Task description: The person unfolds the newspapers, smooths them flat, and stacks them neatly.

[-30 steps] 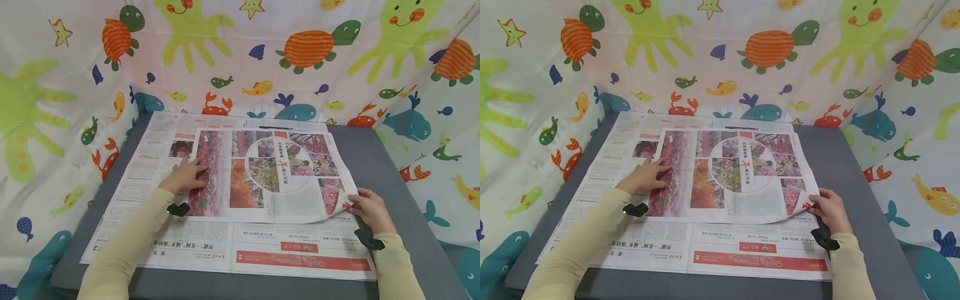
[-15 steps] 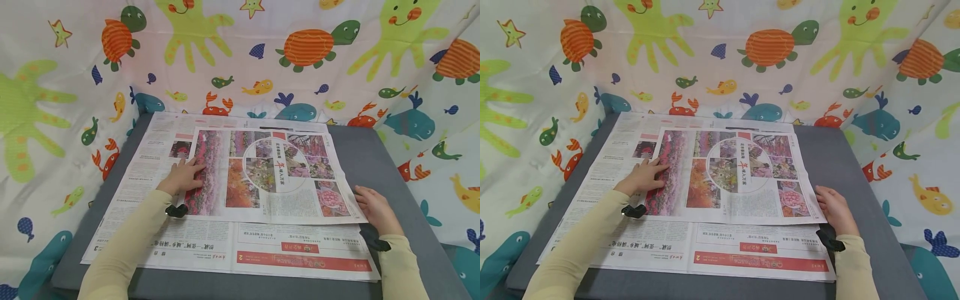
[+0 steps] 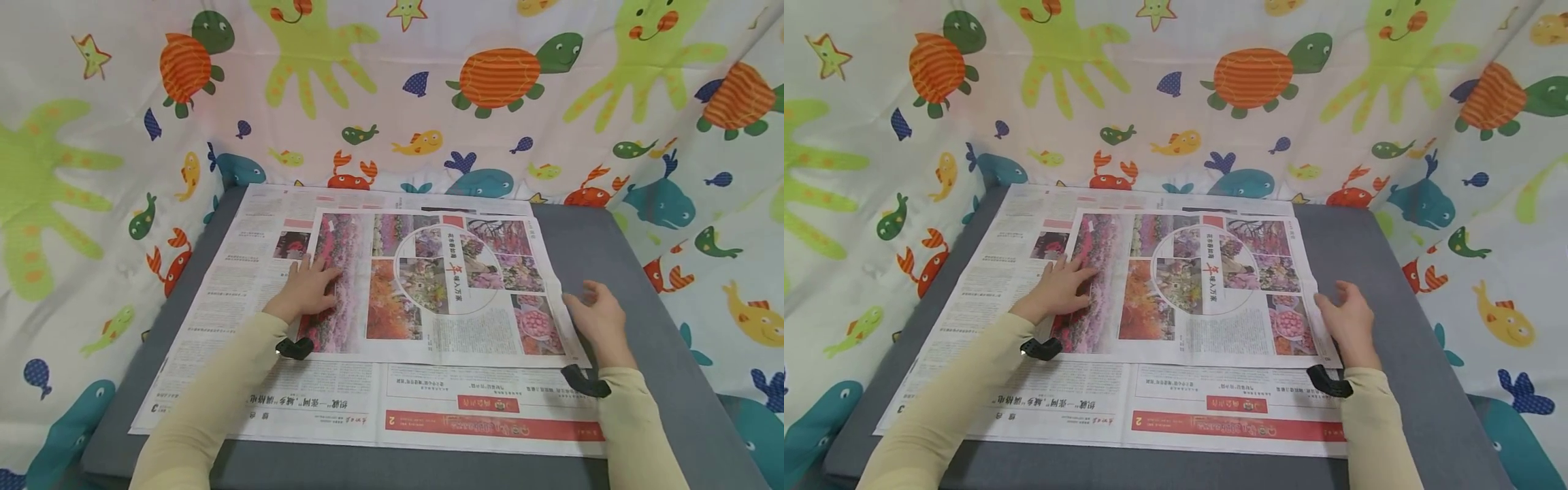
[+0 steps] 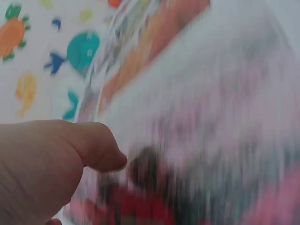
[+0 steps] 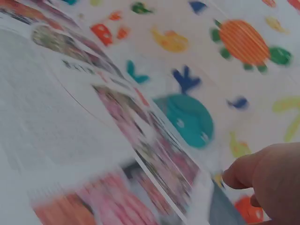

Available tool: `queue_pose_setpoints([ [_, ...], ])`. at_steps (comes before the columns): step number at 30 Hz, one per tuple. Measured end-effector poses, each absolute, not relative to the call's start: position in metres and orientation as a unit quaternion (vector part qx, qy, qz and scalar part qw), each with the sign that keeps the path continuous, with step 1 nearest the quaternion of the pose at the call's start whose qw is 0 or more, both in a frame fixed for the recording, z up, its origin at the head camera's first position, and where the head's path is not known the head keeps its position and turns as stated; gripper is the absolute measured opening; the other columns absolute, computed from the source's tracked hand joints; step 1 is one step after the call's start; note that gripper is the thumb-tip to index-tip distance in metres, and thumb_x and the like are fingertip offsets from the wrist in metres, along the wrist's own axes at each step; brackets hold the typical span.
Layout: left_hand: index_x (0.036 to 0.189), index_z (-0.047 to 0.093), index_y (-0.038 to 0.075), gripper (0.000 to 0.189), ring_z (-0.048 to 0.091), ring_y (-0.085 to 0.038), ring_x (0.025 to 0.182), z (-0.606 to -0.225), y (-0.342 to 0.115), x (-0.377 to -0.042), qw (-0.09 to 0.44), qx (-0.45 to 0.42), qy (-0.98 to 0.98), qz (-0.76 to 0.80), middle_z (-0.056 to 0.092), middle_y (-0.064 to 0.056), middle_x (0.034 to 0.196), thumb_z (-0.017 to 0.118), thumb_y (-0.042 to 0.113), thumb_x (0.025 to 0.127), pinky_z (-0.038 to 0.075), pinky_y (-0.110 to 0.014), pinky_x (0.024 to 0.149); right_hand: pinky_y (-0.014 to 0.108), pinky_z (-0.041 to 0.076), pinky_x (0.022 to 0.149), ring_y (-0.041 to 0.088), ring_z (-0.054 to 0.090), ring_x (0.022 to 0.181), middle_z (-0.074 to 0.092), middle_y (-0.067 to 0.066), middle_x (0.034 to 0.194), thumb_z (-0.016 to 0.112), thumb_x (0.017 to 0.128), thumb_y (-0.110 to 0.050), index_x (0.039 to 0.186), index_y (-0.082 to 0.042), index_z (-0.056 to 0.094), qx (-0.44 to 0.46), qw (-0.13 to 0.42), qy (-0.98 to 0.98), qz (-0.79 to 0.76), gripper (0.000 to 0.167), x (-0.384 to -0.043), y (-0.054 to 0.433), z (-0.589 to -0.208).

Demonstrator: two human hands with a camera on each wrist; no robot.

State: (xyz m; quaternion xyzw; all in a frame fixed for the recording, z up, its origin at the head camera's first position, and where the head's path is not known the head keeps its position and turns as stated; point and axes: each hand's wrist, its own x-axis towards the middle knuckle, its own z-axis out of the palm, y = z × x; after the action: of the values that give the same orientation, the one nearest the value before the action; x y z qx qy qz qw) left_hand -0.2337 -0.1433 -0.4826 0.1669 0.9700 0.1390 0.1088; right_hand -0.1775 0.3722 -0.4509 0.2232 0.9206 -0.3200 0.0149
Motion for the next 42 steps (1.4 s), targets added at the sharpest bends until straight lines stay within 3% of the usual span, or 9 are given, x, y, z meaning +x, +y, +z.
queue_pose_setpoints([
  [1,0.155,0.045,0.016,0.065,0.015,-0.059,0.152,-0.481,-0.137,-0.233,0.110,0.177,0.967,0.143,0.026,-0.027,0.166,0.063,0.031,0.094,0.015,-0.077,0.117,0.067,0.040,0.109,0.054,0.041,0.140,0.036,0.033,0.158,0.052,0.103,-0.040,0.160,-0.003,0.027,0.196,0.018,0.931,-0.307,0.072,-0.181,0.361,-0.450],
  [4,0.160,0.037,0.021,0.071,0.012,-0.056,0.154,-0.480,-0.115,-0.230,0.124,0.209,0.958,0.149,0.021,-0.024,0.168,0.063,0.043,0.097,0.014,-0.076,0.119,0.069,0.033,0.114,0.055,0.034,0.145,0.030,0.034,0.161,0.053,0.104,-0.036,0.160,-0.002,0.026,0.090,0.036,0.958,-0.271,0.072,-0.189,0.321,-0.454],
  [7,0.163,0.028,0.027,0.081,0.005,-0.056,0.155,-0.484,-0.098,-0.228,0.153,0.226,0.952,0.141,0.014,-0.021,0.171,0.062,0.056,0.096,0.011,-0.075,0.120,0.070,0.031,0.115,0.056,0.033,0.145,0.031,0.036,0.159,0.055,0.103,-0.036,0.157,-0.001,0.034,-0.021,0.038,0.974,-0.221,0.068,-0.192,0.281,-0.468],
  [11,0.163,0.024,0.030,0.083,0.000,-0.054,0.156,-0.488,-0.091,-0.224,0.173,0.221,0.950,0.139,0.009,-0.018,0.172,0.060,0.061,0.095,0.008,-0.073,0.122,0.076,0.026,0.114,0.058,0.022,0.149,0.024,0.035,0.163,0.053,0.103,-0.045,0.158,-0.007,0.035,-0.085,0.059,0.980,-0.168,0.070,-0.189,0.249,-0.485],
  [15,0.163,0.024,0.030,0.083,0.000,-0.054,0.156,-0.489,-0.091,-0.222,0.171,0.220,0.949,0.145,0.009,-0.018,0.172,0.059,0.062,0.096,0.007,-0.073,0.121,0.080,0.019,0.114,0.059,0.010,0.152,0.014,0.032,0.167,0.050,0.103,-0.052,0.162,-0.010,0.029,-0.081,0.083,0.983,-0.140,0.075,-0.185,0.241,-0.495],
  [22,0.163,0.024,0.031,0.083,0.001,-0.054,0.155,-0.491,-0.095,-0.218,0.168,0.221,0.952,0.125,0.010,-0.018,0.172,0.056,0.066,0.095,0.009,-0.073,0.121,0.078,0.009,0.117,0.056,0.003,0.154,0.011,0.031,0.168,0.046,0.103,-0.055,0.163,-0.013,0.027,-0.076,0.108,0.978,-0.161,0.075,-0.194,0.238,-0.492],
  [28,0.159,0.037,0.025,0.078,0.008,-0.056,0.154,-0.486,-0.092,-0.202,0.160,0.249,0.950,0.103,0.017,-0.018,0.171,0.058,0.064,0.095,0.014,-0.075,0.119,0.080,0.018,0.113,0.057,0.010,0.153,0.019,0.033,0.166,0.044,0.104,-0.055,0.161,-0.013,0.030,-0.081,0.110,0.981,-0.139,0.072,-0.212,0.231,-0.487],
  [35,0.148,0.056,0.024,0.069,0.016,-0.053,0.154,-0.474,-0.076,-0.169,0.139,0.342,0.928,0.050,0.031,-0.013,0.168,0.062,0.064,0.093,0.022,-0.072,0.119,0.079,0.016,0.115,0.058,0.003,0.153,0.008,0.034,0.167,0.040,0.104,-0.060,0.165,-0.015,0.020,-0.091,0.156,0.976,-0.120,0.078,-0.238,0.217,-0.484],
  [42,0.150,0.053,0.032,0.065,0.022,-0.046,0.155,-0.468,-0.038,-0.146,0.149,0.437,0.887,-0.002,0.033,-0.006,0.168,0.062,0.062,0.094,0.027,-0.066,0.121,0.076,0.023,0.115,0.057,0.007,0.154,0.009,0.030,0.169,0.048,0.102,-0.058,0.165,-0.020,0.022,-0.160,0.191,0.964,-0.096,0.078,-0.266,0.196,-0.476],
])
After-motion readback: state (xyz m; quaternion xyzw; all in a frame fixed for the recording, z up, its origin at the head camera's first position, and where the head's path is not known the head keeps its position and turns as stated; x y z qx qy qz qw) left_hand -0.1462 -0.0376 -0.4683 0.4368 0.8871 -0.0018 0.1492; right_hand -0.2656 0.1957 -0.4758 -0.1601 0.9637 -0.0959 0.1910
